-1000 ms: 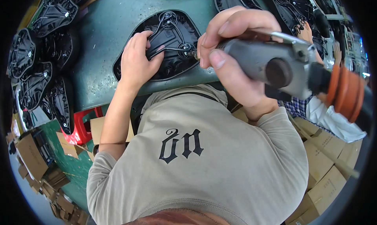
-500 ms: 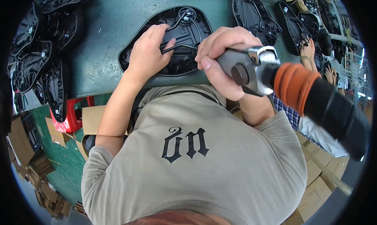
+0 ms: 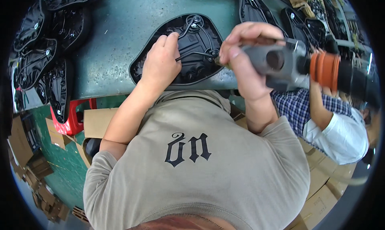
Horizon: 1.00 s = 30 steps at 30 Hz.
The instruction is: Assemble bicycle seat components using a pneumatic screwdriver in a factory setting.
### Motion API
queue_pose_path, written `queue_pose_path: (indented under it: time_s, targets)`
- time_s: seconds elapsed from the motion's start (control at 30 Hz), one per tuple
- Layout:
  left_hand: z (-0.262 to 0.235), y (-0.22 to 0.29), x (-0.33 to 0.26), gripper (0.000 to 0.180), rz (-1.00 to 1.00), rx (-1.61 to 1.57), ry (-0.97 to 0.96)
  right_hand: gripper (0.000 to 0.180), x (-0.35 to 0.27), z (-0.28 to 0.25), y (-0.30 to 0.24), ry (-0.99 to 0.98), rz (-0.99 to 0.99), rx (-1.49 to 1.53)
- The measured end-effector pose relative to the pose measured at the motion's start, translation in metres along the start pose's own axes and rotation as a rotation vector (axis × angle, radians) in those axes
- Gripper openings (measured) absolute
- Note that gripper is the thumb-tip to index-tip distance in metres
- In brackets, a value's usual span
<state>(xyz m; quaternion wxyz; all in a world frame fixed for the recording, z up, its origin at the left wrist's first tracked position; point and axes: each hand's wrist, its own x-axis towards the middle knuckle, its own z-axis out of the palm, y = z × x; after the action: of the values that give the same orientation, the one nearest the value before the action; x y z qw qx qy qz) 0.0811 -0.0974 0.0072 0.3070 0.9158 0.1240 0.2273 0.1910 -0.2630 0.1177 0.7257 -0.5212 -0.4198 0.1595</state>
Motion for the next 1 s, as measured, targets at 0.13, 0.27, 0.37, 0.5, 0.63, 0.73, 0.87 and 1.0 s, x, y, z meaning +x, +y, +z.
queue_pose_path:
  time_s: [0.13, 0.27, 0.37, 0.5, 0.63, 0.73, 0.87, 1.0]
  targets:
    - [0.002, -0.002, 0.002, 0.040, -0.017, 0.039, 0.010, 0.040, 0.005, 0.003, -0.019, -0.334, -0.096, -0.279]
    - [-0.019, -0.016, 0.004, 0.037, 0.048, -0.045, 0.021, 0.039, 0.016, -0.011, -0.032, -0.291, -0.119, 0.066]
    - [-0.048, -0.032, 0.005, 0.031, 0.080, -0.015, -0.094, 0.039, 0.028, -0.036, -0.050, -0.320, -0.150, 0.162]
    - [-0.056, -0.052, 0.000, 0.021, 0.150, -0.088, -0.066, 0.039, 0.057, -0.031, -0.023, -0.363, -0.225, 0.200]
    - [-0.055, -0.054, 0.000, 0.021, 0.145, -0.087, -0.048, 0.039, 0.077, -0.014, 0.013, -0.265, -0.118, 0.222]
    - [-0.054, -0.055, 0.001, 0.021, 0.130, -0.087, -0.037, 0.039, 0.087, -0.015, 0.026, -0.310, -0.104, 0.268]
    - [-0.053, -0.060, -0.002, 0.022, 0.137, -0.107, -0.057, 0.039, 0.097, -0.019, 0.029, -0.333, -0.047, 0.287]
    - [-0.053, -0.062, -0.004, 0.025, 0.110, -0.098, -0.098, 0.038, 0.097, -0.022, 0.033, -0.247, -0.029, 0.370]
